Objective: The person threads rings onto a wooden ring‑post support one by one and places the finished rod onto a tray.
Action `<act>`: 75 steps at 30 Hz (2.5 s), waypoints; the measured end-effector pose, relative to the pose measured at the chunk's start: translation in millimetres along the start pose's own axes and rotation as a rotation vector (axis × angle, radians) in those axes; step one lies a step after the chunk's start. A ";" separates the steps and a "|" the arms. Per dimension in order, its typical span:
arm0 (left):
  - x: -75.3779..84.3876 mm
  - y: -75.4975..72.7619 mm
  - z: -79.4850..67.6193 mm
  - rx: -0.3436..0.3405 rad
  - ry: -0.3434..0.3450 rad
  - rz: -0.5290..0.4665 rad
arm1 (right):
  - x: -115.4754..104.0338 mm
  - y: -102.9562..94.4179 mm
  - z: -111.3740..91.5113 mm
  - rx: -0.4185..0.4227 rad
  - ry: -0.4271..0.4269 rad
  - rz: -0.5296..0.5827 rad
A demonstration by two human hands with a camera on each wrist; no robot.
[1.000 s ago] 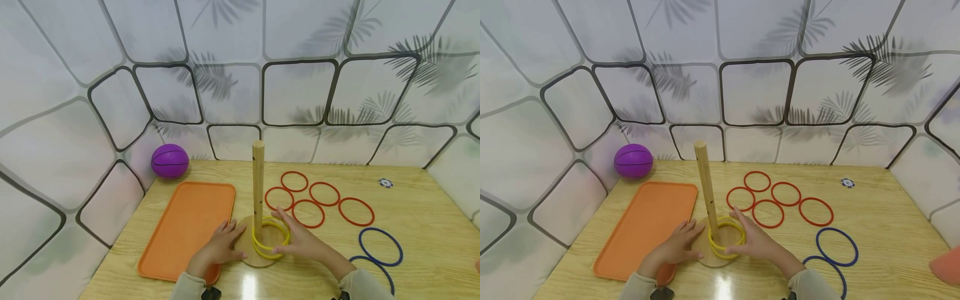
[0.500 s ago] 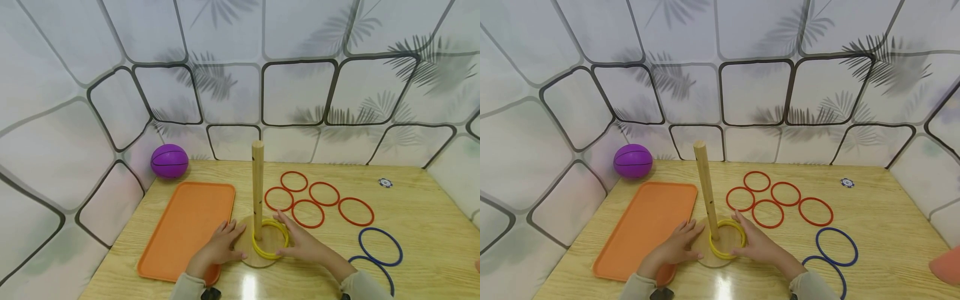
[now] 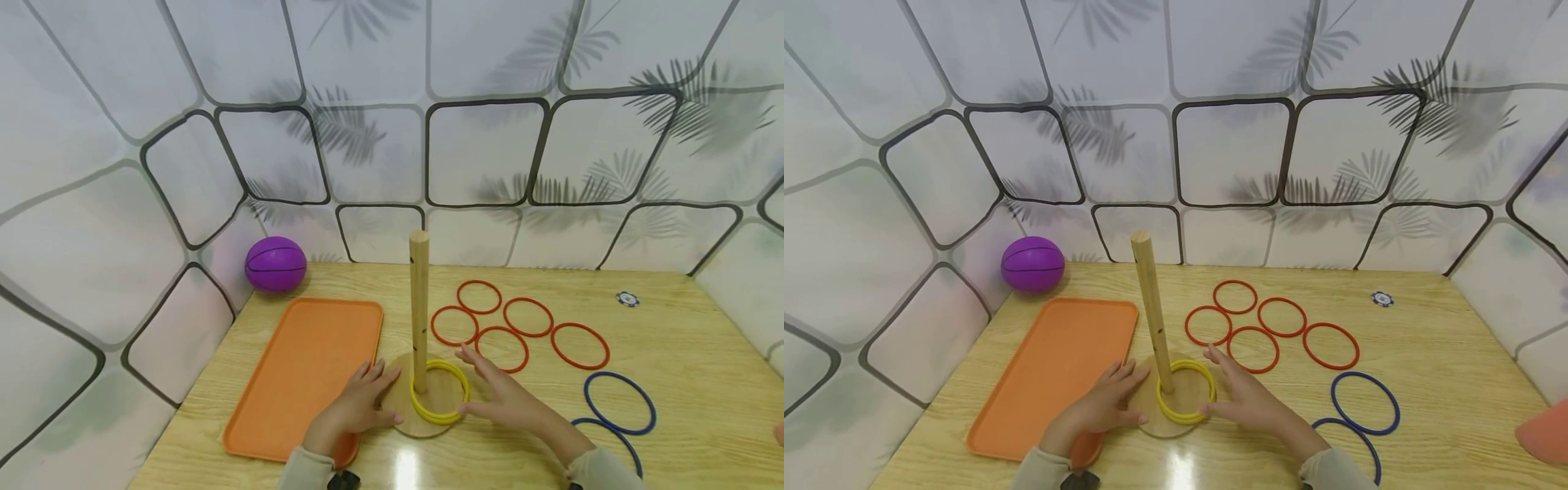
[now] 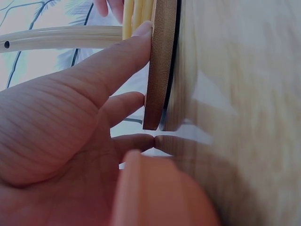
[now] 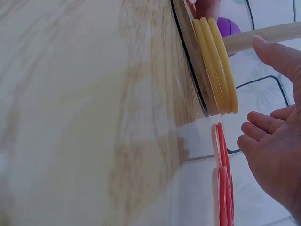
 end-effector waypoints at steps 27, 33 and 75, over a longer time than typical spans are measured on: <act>-2.1 1.9 1.3 -0.005 -0.005 0.002 | 9.1 -46.3 -46.3 0.144 0.003 -0.021; -1.1 1.6 3.4 0.000 0.013 0.026 | 15.6 -63.5 -64.8 0.186 0.030 -0.016; -3.2 2.7 2.8 -0.007 -0.005 0.034 | 113.4 -100.5 -230.4 0.266 0.489 -0.118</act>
Point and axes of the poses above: each hand's wrist, its own z-axis towards the middle knuckle, its own y-axis out of the palm, x = y × z, the point moved 10 cm from there along z, towards the middle knuckle, and after that the axes turned 15 degrees about -x, right-handed, at the moved point
